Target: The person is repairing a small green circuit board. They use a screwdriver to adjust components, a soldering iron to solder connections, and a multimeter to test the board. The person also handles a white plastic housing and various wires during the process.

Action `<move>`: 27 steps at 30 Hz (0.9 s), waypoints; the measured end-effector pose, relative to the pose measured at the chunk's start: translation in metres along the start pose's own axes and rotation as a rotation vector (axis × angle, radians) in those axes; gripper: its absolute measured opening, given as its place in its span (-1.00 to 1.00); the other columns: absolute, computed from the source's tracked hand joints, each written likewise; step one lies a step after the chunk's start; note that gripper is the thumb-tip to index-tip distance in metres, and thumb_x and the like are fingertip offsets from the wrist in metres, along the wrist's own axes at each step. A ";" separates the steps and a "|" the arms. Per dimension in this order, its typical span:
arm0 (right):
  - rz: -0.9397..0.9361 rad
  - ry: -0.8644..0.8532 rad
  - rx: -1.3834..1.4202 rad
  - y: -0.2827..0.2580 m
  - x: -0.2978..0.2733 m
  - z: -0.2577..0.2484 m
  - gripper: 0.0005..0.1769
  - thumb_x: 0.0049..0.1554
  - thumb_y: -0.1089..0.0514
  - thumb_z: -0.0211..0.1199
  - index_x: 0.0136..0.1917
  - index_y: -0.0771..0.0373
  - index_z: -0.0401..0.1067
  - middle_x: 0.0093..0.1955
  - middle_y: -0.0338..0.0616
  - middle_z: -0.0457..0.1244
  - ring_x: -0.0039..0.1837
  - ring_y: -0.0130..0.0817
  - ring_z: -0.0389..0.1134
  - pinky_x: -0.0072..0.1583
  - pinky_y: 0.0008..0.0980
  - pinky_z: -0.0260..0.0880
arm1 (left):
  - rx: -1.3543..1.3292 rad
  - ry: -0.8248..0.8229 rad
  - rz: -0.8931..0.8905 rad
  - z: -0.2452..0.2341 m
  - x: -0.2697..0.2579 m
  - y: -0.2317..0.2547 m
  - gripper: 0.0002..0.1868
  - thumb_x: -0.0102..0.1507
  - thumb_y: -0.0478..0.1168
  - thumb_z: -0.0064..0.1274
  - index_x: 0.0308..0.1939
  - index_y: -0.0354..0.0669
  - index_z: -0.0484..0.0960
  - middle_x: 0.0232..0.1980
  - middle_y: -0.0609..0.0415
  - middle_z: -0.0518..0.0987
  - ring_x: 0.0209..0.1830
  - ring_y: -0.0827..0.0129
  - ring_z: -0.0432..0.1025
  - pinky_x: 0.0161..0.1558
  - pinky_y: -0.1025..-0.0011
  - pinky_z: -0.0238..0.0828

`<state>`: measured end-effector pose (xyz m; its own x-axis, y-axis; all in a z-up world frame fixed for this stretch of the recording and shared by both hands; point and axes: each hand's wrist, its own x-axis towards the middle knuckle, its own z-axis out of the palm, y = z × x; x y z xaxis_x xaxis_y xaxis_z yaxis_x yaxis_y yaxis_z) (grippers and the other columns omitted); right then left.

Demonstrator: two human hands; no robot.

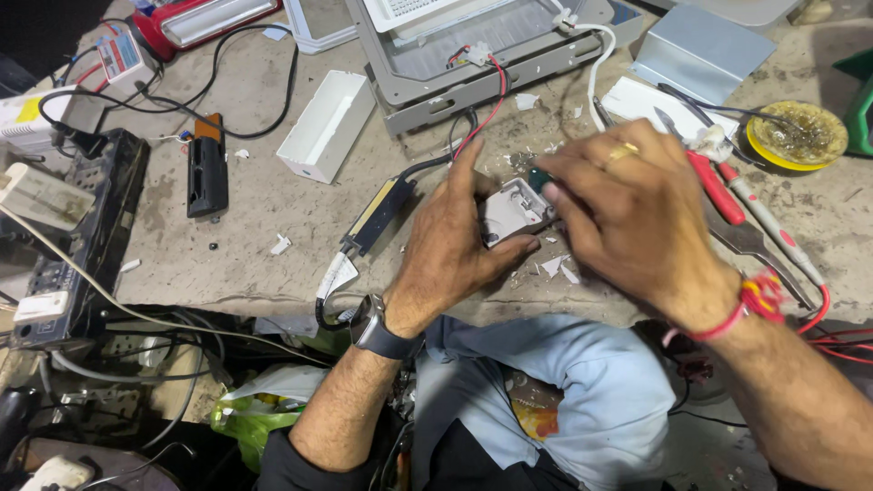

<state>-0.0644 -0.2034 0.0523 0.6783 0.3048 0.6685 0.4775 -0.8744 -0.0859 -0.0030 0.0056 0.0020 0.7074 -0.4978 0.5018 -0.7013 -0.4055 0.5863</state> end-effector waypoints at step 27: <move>-0.072 -0.271 0.298 0.029 0.023 0.053 -0.87 0.24 0.21 0.31 -0.09 0.30 0.42 -0.21 -0.10 0.30 -0.12 -0.10 0.35 0.10 -0.13 0.26 | 0.042 -0.025 -0.031 0.000 0.006 0.002 0.06 0.03 0.01 0.43 0.39 -0.45 0.17 -0.36 -0.13 0.58 -0.27 -0.01 0.50 -0.24 0.09 0.43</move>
<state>-0.0057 -0.2020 0.0260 0.7406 0.4846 0.4655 0.6432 -0.7116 -0.2827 0.0000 0.0019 0.0061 0.7270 -0.5030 0.4674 -0.6823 -0.4529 0.5739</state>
